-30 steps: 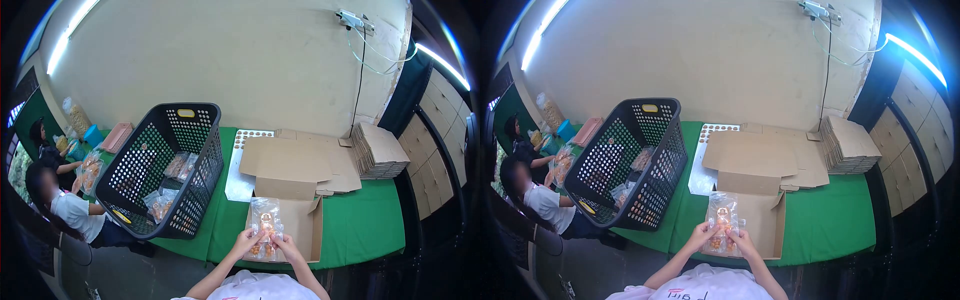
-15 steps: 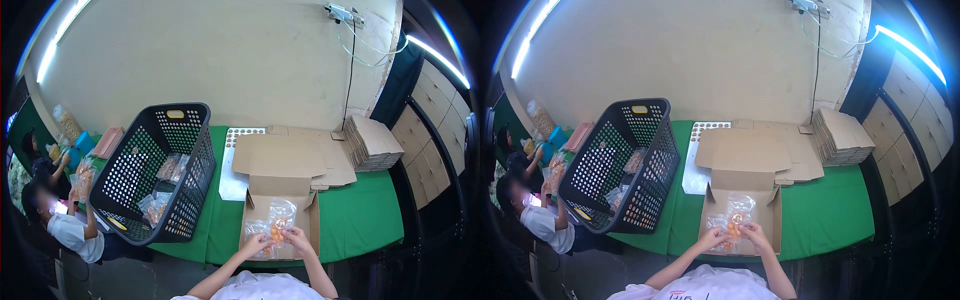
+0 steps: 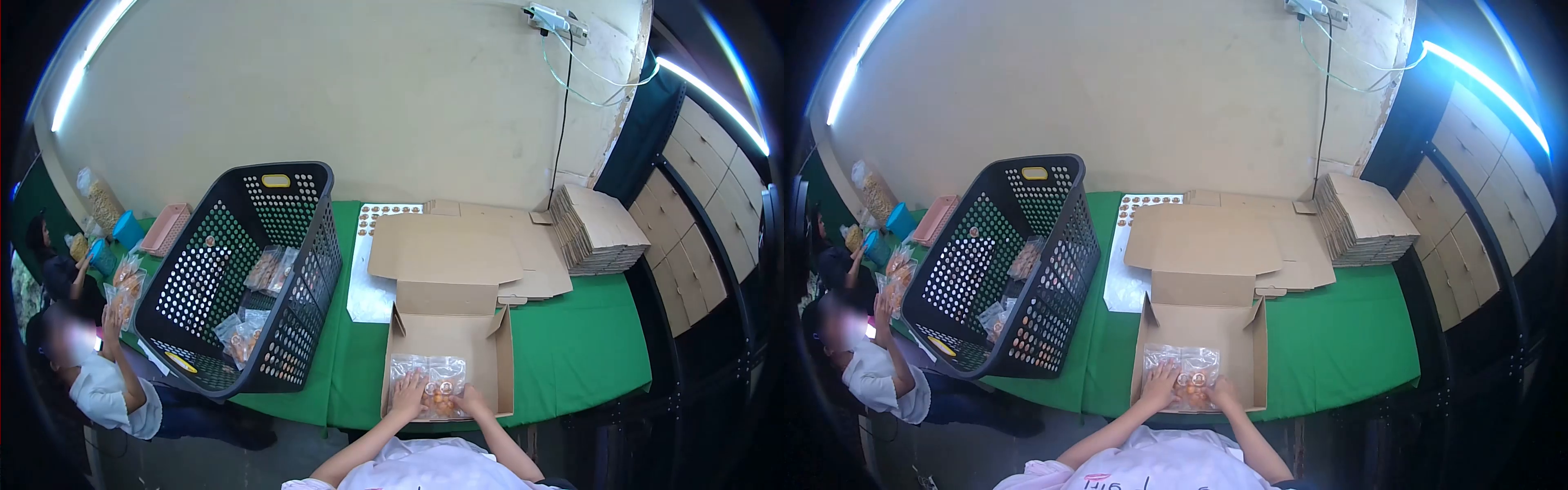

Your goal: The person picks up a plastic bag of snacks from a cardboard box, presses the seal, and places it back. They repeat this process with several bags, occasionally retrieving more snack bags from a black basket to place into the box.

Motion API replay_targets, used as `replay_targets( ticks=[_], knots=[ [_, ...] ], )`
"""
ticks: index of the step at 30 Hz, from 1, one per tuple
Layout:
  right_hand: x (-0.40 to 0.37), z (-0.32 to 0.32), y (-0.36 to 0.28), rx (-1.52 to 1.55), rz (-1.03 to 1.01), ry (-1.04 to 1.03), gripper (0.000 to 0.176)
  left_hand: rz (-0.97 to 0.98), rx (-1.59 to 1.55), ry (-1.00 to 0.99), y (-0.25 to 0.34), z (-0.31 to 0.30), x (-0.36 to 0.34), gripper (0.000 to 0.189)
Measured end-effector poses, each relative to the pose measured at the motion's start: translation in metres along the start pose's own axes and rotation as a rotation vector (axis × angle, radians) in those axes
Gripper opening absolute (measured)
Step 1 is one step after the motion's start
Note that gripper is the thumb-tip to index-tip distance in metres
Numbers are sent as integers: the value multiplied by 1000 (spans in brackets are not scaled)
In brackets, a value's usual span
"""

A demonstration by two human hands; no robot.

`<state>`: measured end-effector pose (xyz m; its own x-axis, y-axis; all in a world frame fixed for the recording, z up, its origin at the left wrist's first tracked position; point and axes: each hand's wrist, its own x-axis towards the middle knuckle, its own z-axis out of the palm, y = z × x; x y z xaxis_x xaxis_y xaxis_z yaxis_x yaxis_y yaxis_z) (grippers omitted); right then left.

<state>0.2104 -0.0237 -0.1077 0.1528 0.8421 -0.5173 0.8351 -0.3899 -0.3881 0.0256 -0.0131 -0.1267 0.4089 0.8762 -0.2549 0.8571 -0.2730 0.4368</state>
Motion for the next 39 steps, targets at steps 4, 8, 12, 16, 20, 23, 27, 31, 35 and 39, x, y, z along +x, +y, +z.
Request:
replay_targets(
  ticks=[4, 8, 12, 16, 20, 23, 27, 31, 35, 39],
  knots=[
    [-3, 10, -4, -55, -295, 328, 67, 18, -6, 2, -2, -2, -1, 84],
    [-9, 13, -11, -152, -526, 89, 71, 14, -5, -2, -3, 1, -1, 82],
    [4, 26, -10, -174, -406, -31, 75, 23, -23, -8, -6, 3, 0, 82],
    [10, 16, -14, -218, -410, -137, 75, 44, -30, 21, -7, 4, 0, 80],
    [1, -1, -30, -211, -382, -170, 67, 28, -49, 153, -9, -12, -15, 62],
    [-2, -8, -44, -154, -380, -147, 64, 55, -401, 350, -33, -18, -25, 52],
    [7, -13, -61, 21, -493, -182, 66, 135, -1065, 67, -36, -113, -72, 43],
    [4, -32, -100, 109, -678, -211, 56, 230, -1162, 58, -26, -246, -147, 44],
    [-26, -69, -170, 204, -814, -152, 45, 397, -1219, 129, -41, -330, -217, 41],
    [-59, -85, -236, 382, -901, -155, 37, 283, -1277, 567, -98, -363, -244, 25]
  ],
)
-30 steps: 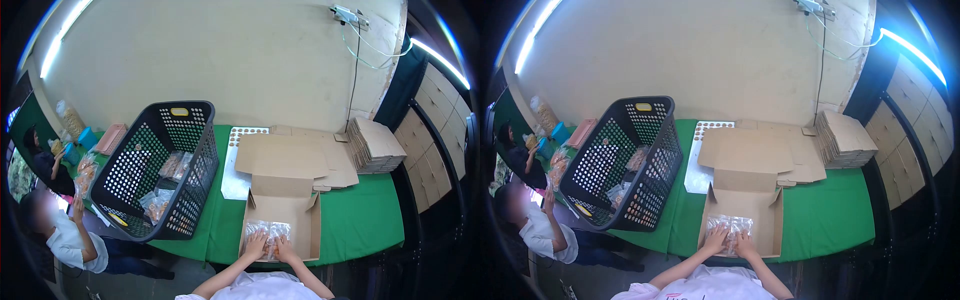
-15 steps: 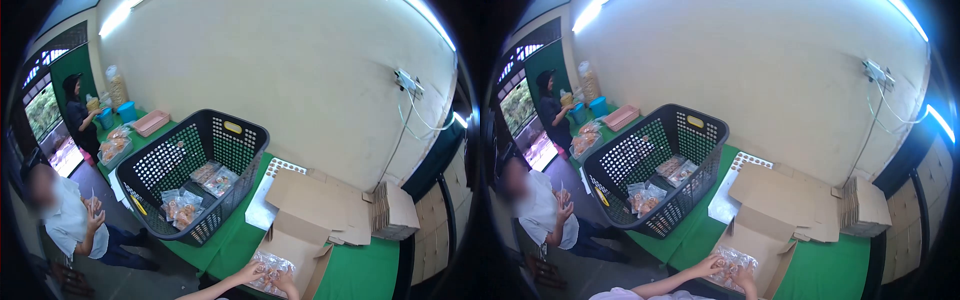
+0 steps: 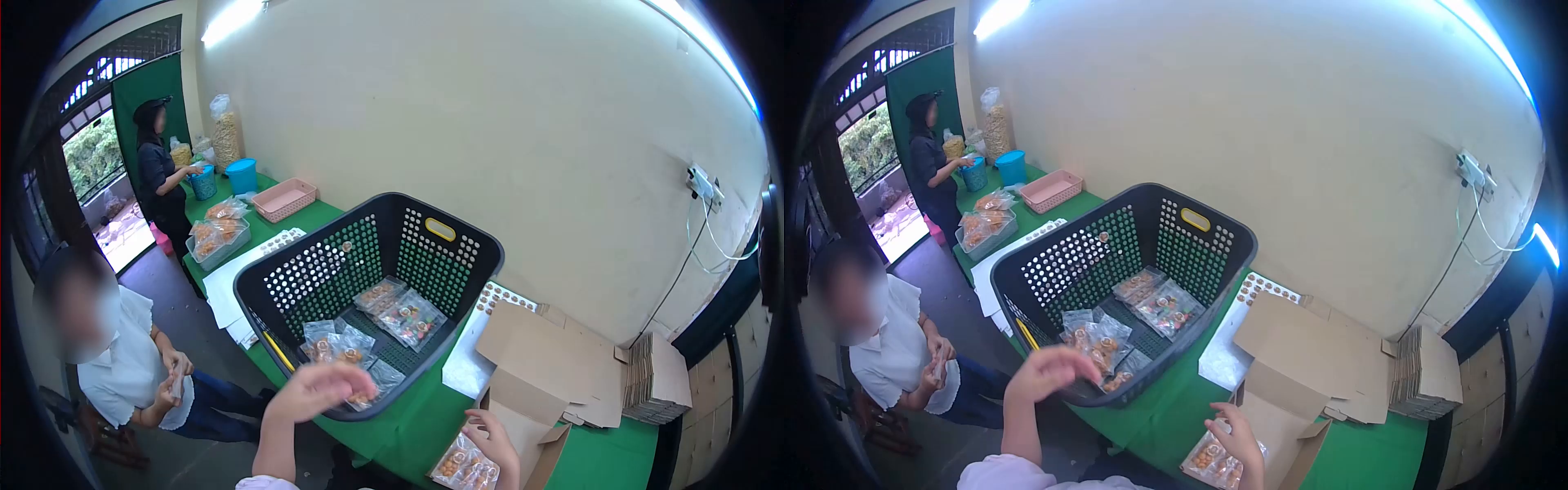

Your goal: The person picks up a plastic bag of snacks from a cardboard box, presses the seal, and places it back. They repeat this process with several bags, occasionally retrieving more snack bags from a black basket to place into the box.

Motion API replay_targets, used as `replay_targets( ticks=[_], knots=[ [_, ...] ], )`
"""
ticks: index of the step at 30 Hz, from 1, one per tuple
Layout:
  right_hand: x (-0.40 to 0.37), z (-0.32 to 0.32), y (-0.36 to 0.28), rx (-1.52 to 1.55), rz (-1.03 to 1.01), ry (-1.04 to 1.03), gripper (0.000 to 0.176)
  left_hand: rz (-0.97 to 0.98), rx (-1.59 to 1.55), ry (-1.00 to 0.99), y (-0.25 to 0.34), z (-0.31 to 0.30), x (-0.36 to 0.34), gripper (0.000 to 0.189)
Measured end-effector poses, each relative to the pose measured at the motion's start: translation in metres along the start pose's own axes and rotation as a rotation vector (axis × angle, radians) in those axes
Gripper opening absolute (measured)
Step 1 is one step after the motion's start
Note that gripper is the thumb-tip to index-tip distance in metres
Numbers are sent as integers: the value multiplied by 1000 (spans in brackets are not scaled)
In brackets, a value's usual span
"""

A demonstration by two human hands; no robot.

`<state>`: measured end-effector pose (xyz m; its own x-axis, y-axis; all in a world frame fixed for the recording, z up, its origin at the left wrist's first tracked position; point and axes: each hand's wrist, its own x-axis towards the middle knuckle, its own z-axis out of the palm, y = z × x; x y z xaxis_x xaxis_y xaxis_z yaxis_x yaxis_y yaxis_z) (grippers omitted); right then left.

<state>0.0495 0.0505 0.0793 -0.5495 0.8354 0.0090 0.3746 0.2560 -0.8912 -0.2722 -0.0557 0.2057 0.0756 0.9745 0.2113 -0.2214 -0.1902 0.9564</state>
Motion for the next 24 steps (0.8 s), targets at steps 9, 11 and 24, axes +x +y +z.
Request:
replay_targets(
  ticks=[9, 11, 24],
  knots=[
    [87, 45, -158, 34, -406, 10, 12, 130, 413, 471, -10, -158, 64, 20],
    [107, 63, -185, 43, -453, -16, 11, 146, 394, 459, -22, -174, 70, 20],
    [335, 240, -98, -829, 202, -876, 25, 6, 440, 330, -27, -179, 57, 16]
  ],
)
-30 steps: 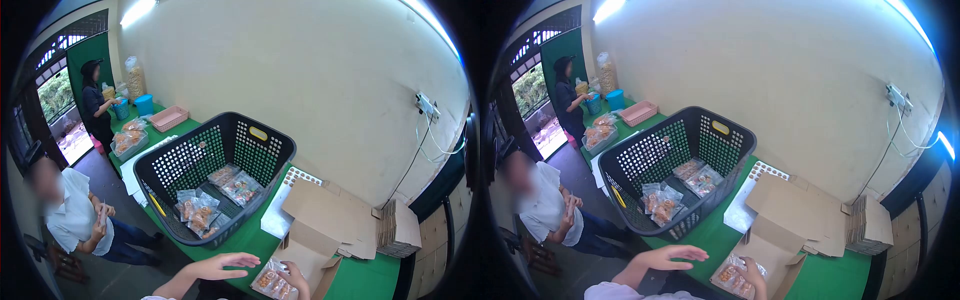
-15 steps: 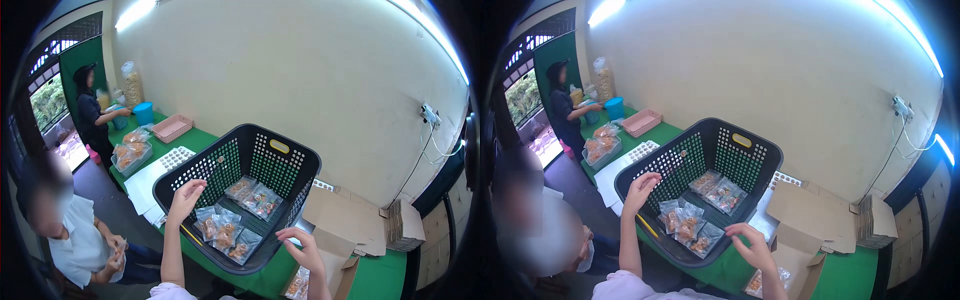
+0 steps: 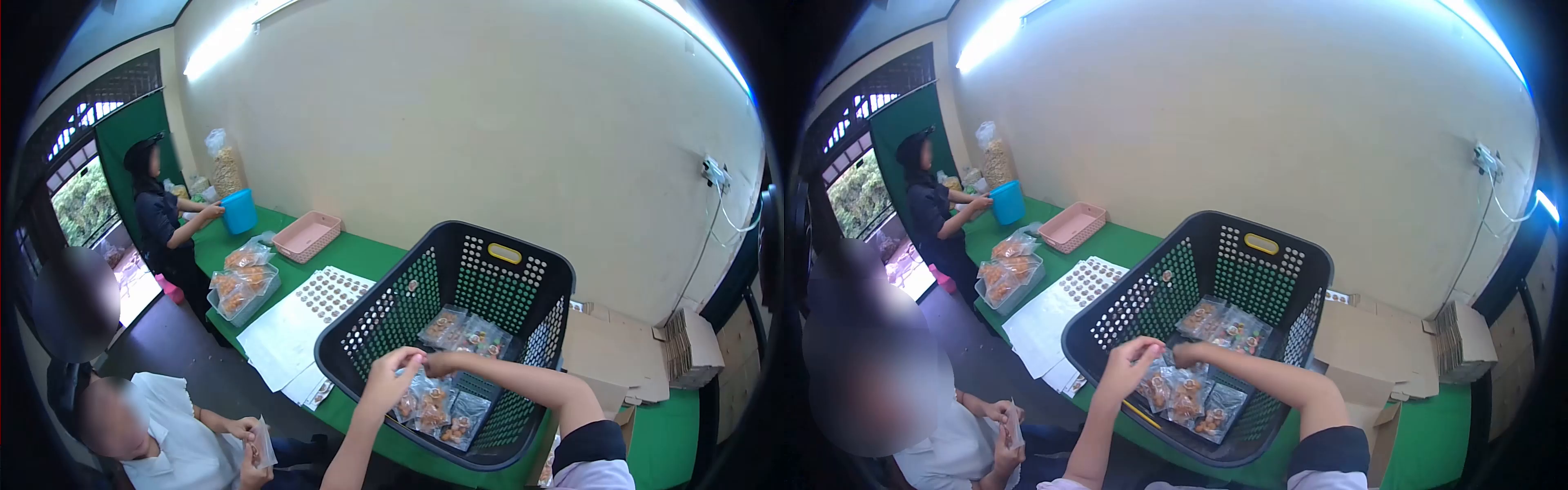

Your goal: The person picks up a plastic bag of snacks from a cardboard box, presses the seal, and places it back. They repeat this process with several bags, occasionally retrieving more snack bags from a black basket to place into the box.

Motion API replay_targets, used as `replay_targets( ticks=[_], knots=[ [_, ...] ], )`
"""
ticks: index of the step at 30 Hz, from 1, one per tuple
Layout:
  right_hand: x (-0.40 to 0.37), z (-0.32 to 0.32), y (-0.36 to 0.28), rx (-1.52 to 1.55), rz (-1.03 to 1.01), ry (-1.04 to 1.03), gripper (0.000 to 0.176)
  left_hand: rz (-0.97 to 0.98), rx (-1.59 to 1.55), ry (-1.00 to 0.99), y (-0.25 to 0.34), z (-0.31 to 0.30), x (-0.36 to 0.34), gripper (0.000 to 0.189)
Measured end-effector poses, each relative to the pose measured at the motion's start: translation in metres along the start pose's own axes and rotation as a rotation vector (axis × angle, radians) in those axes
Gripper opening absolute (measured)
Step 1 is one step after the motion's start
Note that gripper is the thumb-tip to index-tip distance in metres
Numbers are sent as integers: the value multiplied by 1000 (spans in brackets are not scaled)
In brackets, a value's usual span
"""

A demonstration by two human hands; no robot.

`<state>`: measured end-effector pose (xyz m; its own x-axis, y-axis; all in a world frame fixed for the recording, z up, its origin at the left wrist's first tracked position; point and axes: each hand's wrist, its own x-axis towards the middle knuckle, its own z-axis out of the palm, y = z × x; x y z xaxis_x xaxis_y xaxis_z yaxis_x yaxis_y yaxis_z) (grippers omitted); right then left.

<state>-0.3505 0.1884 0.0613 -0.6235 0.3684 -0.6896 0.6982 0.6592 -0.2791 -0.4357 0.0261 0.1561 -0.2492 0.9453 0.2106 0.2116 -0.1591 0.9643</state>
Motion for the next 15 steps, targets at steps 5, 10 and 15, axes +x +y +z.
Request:
replay_targets(
  ticks=[5, 10, 15],
  knots=[
    [91, 86, 21, -272, -128, -155, 36, 24, 106, -3, -1, -2, 1, 19],
    [78, 127, 13, -298, -327, -85, 41, -16, 98, -28, 4, -5, -1, 19],
    [42, 76, 10, -246, -414, 185, 47, 16, 60, 2, -8, -2, 1, 21]
  ],
)
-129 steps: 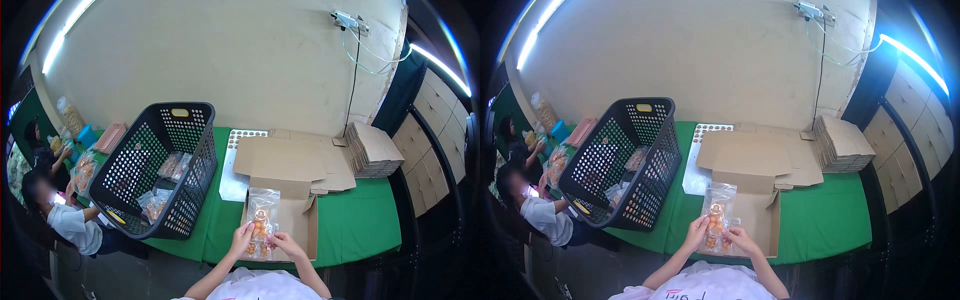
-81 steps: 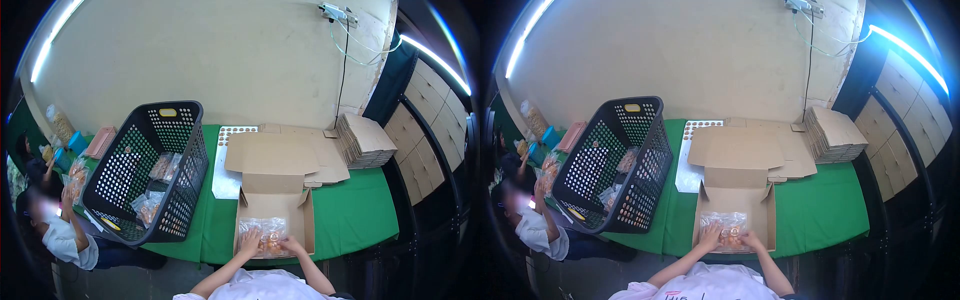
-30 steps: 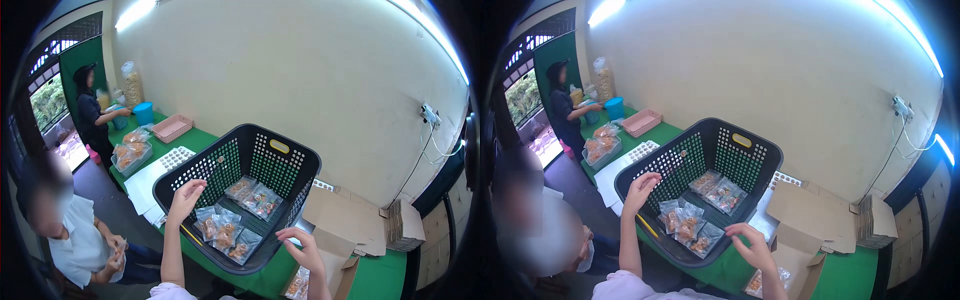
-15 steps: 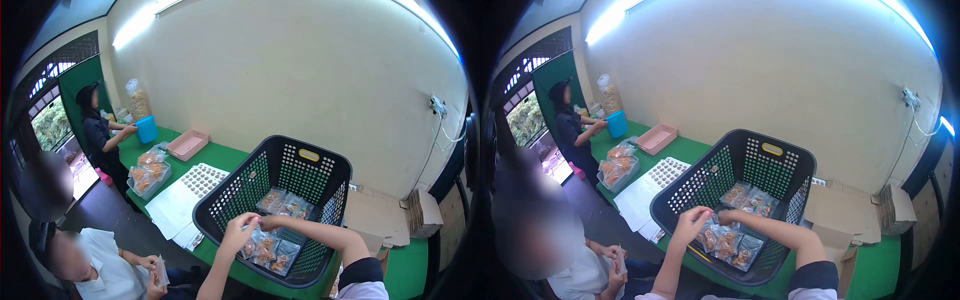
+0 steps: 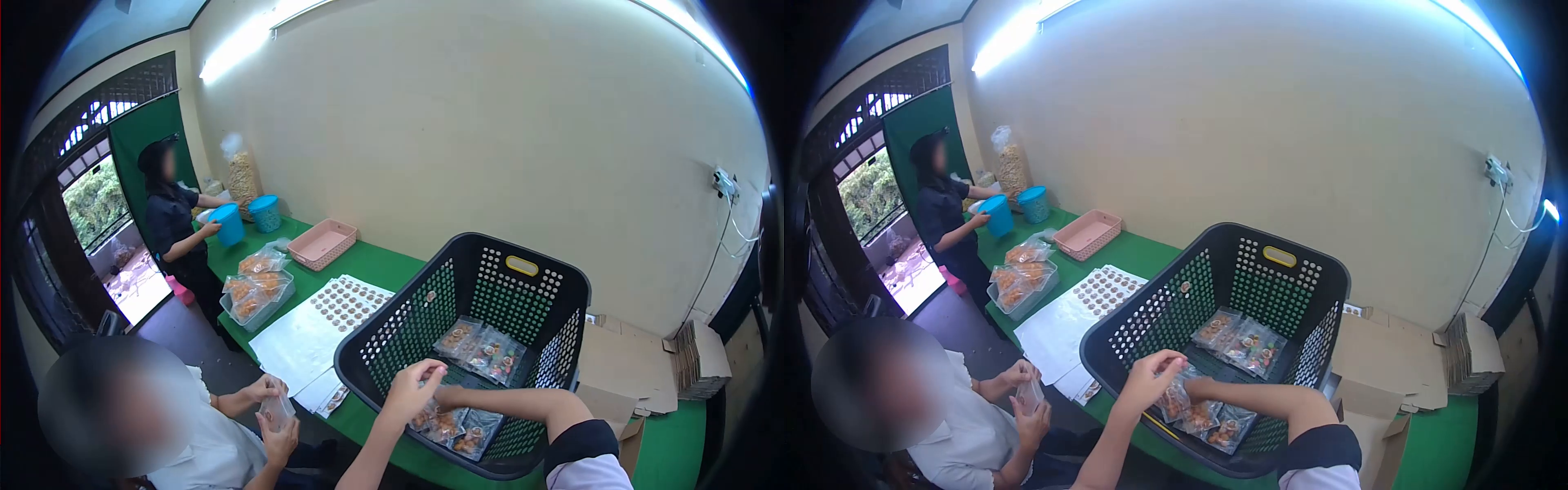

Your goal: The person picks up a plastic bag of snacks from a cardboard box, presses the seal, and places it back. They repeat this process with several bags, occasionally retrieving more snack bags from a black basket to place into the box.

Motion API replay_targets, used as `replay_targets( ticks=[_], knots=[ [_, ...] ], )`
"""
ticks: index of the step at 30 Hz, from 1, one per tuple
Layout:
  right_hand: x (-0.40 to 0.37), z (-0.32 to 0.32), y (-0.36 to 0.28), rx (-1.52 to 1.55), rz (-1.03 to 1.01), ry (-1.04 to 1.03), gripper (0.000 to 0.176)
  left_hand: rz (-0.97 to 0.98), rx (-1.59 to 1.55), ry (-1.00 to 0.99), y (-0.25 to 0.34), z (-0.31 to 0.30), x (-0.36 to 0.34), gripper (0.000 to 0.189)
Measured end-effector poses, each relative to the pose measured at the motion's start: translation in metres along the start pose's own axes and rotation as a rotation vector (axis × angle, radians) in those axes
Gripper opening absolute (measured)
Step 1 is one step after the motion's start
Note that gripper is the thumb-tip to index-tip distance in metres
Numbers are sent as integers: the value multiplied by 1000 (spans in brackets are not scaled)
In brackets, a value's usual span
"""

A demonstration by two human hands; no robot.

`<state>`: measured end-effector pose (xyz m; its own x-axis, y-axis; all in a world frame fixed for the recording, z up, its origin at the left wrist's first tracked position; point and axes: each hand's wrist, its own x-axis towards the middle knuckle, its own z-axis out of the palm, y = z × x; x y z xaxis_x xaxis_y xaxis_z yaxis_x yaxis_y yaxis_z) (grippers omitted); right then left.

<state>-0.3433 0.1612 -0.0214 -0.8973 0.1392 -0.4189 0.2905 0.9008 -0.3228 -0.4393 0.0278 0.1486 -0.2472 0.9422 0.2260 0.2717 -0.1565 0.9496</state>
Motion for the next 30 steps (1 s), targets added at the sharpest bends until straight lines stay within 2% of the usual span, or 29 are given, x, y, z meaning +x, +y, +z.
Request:
replay_targets(
  ticks=[3, 4, 6, 8, 9, 10, 11, 12, 14, 15, 17, 18, 19, 22, 23, 26, 27, 30],
  knots=[
    [2, -44, 7, 2, 313, 185, 35, -2, 1, 45, -5, 3, -1, 20],
    [-9, -66, 2, 34, 360, 281, 32, -1, -13, 55, -8, 4, -1, 19],
    [-78, -123, -35, 190, 279, 455, 28, 15, -59, 80, -5, 6, -3, 19],
    [-127, -137, -39, 364, 97, 624, 29, 19, -156, 94, 16, 11, -9, 20],
    [-149, -134, -41, 463, -30, 805, 28, -45, -278, 73, 26, 15, -16, 21],
    [-177, -133, -49, 530, -79, 877, 29, -106, -402, 51, 38, 20, -24, 21],
    [-207, -132, -60, 593, -131, 946, 31, -185, -606, -22, 46, 28, -35, 23],
    [-236, -130, -70, 655, -187, 1012, 32, -193, -648, -105, 57, 41, -46, 25],
    [-284, -113, -84, 622, -144, 1099, 36, -175, -631, -354, 74, 74, -67, 38],
    [-306, -102, -87, 489, -126, 1158, 40, -172, -696, -407, 82, 94, -77, 45],
    [-346, -83, -104, 295, -12, 1184, 43, -170, -830, -511, 95, 138, -96, 62],
    [-364, -73, -109, 196, 45, 1188, 45, -179, -833, -526, 98, 158, -105, 78],
    [-378, -61, -110, 136, 63, 1173, 52, -127, -847, -482, 106, 179, -113, 77],
    [-409, -22, -111, 74, 155, 1140, 58, -53, -821, -389, 113, 233, -124, 73],
    [-422, -11, -113, 137, 197, 1037, 55, -42, -801, -363, 109, 249, -126, 72],
    [-448, 20, -113, 324, 190, 1076, 55, -139, -780, -338, 90, 286, -132, 66],
    [-457, 32, -108, 367, 170, 1087, 53, -160, -754, -321, 86, 297, -135, 56],
    [-485, 68, -88, 618, 225, 1195, 52, -251, -653, -362, 69, 320, -147, 48]
  ],
)
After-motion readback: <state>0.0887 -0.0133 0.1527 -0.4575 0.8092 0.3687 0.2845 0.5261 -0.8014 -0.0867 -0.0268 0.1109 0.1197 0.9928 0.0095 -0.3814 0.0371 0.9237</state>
